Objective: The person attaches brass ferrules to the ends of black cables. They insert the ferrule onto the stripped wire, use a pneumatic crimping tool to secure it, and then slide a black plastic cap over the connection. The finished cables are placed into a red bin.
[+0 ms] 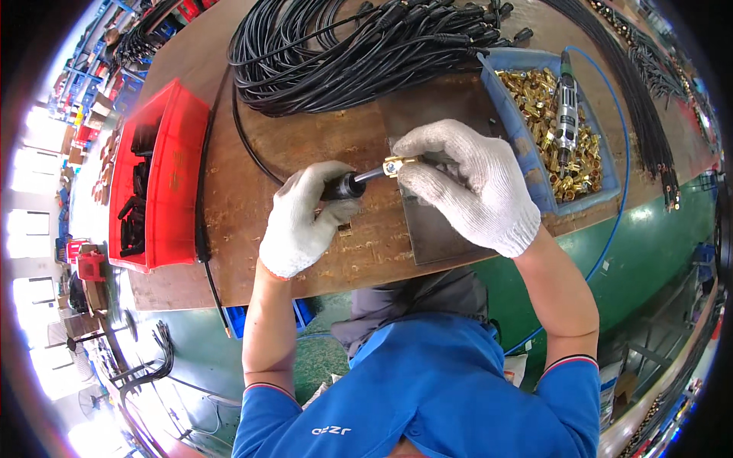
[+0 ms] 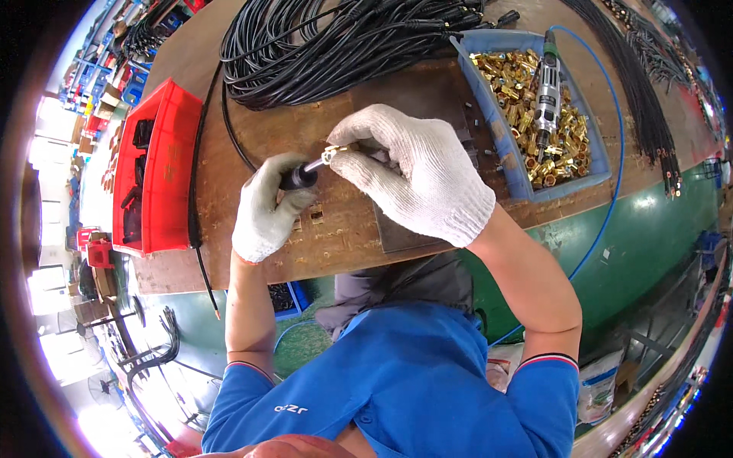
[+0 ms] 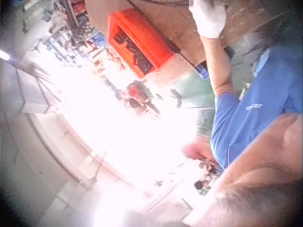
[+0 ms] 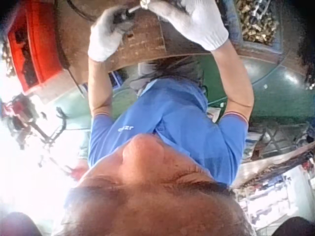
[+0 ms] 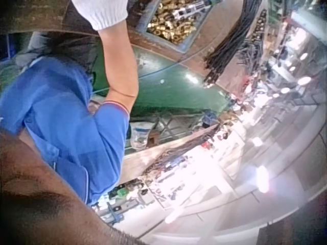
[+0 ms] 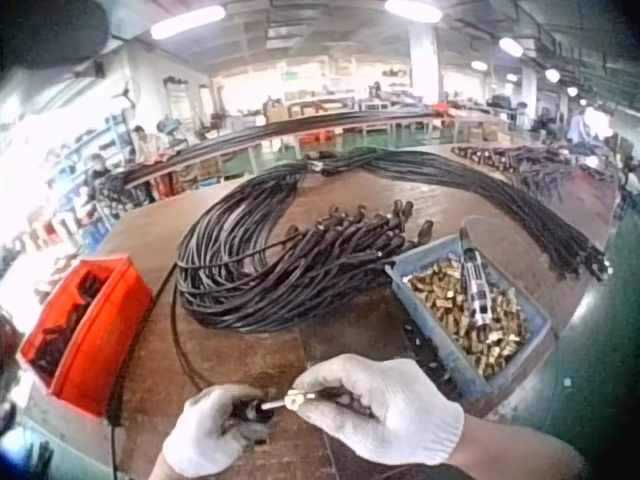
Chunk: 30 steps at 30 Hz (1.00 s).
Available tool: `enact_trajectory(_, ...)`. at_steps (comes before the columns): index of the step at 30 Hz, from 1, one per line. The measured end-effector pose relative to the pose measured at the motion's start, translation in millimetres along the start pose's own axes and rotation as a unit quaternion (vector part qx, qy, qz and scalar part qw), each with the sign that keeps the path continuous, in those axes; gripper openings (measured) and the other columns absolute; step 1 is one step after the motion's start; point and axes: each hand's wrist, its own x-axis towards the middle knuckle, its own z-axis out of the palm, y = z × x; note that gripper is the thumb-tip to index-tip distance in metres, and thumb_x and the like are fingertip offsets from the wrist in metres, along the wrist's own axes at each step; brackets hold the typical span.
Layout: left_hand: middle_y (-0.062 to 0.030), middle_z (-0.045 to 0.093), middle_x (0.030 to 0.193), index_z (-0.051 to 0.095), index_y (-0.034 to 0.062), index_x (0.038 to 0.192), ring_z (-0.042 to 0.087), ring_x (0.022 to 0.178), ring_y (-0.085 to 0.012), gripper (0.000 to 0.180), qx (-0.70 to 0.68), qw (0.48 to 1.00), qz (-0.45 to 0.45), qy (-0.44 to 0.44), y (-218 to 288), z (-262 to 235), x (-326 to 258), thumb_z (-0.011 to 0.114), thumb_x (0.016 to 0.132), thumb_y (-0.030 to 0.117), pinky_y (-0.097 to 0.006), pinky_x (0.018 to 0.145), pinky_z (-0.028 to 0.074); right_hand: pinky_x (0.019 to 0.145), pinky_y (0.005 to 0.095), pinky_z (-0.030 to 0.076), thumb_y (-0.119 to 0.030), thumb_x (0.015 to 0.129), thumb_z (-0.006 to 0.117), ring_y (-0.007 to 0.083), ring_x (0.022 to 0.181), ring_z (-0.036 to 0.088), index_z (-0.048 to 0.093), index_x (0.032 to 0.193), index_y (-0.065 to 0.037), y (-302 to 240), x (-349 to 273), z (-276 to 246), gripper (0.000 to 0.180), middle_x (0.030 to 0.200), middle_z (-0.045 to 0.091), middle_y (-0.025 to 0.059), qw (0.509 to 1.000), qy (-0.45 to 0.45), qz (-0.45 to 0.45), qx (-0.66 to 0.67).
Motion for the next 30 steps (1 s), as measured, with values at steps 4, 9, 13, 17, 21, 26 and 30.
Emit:
enact_trajectory(4,-0.0170,0.073,0.105,0.068,0.0017,0.126,0.072,0.095,-0.0325,0.039,0.094,0.989,0.116,-0.018,-8.3,-2.4,2.4,0.076,0.089,0.012,-0.042,0.088,0.057,0.068,0.0295,0.059,-0.014,0.099,0.080,0.0173,0.079,0.078,0.074,0.110,-0.004,3.4,-1.3,-3.3,0.016,0.094,0.079,0.0101,0.996,-0.007,-0.080,-0.040)
enact_trajectory(9,-0.0179,0.072,0.104,0.068,0.0020,0.125,0.071,0.094,-0.0362,0.037,0.091,0.986,0.134,-0.034,3.4,0.5,2.8,0.074,0.091,0.017,-0.043,0.088,0.056,0.072,0.0314,0.059,-0.013,0.098,0.079,0.0225,0.082,0.079,0.074,0.108,-0.004,5.5,-5.3,-2.0,0.014,0.095,0.079,0.0116,0.996,-0.028,-0.084,-0.021)
enact_trajectory(13,-0.0167,0.072,0.101,0.070,0.0062,0.122,0.068,0.094,-0.0422,0.036,0.089,0.984,0.147,-0.046,14.9,3.6,5.3,0.078,0.088,0.014,-0.048,0.086,0.055,0.072,0.0335,0.059,-0.010,0.099,0.077,0.0260,0.083,0.079,0.073,0.110,-0.004,8.2,-8.0,-1.4,0.013,0.095,0.078,0.0127,0.996,-0.047,-0.076,-0.024)
enact_trajectory(17,-0.0191,0.071,0.102,0.066,-0.0001,0.126,0.071,0.093,-0.0390,0.042,0.123,0.979,0.142,-0.075,16.0,3.3,6.7,0.075,0.095,0.028,-0.046,0.085,0.056,0.073,0.0356,0.060,-0.010,0.100,0.075,0.0293,0.086,0.079,0.073,0.112,-0.005,16.5,-9.6,-1.7,0.013,0.098,0.078,0.0136,0.994,-0.044,-0.090,-0.045)
enact_trajectory(21,-0.0193,0.074,0.098,0.068,0.0057,0.123,0.072,0.092,-0.0424,0.039,0.148,0.975,0.147,-0.069,20.0,8.6,9.2,0.082,0.089,0.019,-0.049,0.080,0.056,0.075,0.0390,0.061,-0.010,0.098,0.075,0.0329,0.090,0.078,0.073,0.111,-0.006,21.7,-10.1,-1.4,0.014,0.102,0.079,0.0133,0.991,-0.041,-0.112,-0.065)
enact_trajectory(26,-0.0214,0.073,0.088,0.066,0.0027,0.122,0.073,0.084,-0.0435,0.040,0.065,0.981,0.051,-0.175,21.1,-1.0,13.2,0.083,0.090,0.021,-0.049,0.074,0.058,0.078,0.0413,0.062,-0.008,0.097,0.074,0.0344,0.092,0.077,0.074,0.112,-0.007,24.8,-6.7,-7.2,0.014,0.103,0.079,0.0124,0.973,-0.067,-0.193,-0.105)
enact_trajectory(30,-0.0182,0.072,0.089,0.065,0.0028,0.123,0.071,0.081,-0.0410,0.042,0.179,0.968,0.138,-0.109,20.3,9.2,12.3,0.082,0.088,0.018,-0.049,0.075,0.056,0.074,0.0377,0.063,-0.006,0.093,0.080,0.0335,0.090,0.079,0.075,0.109,-0.006,31.6,-4.6,-8.7,0.017,0.105,0.080,0.0119,0.974,-0.060,-0.187,-0.112)
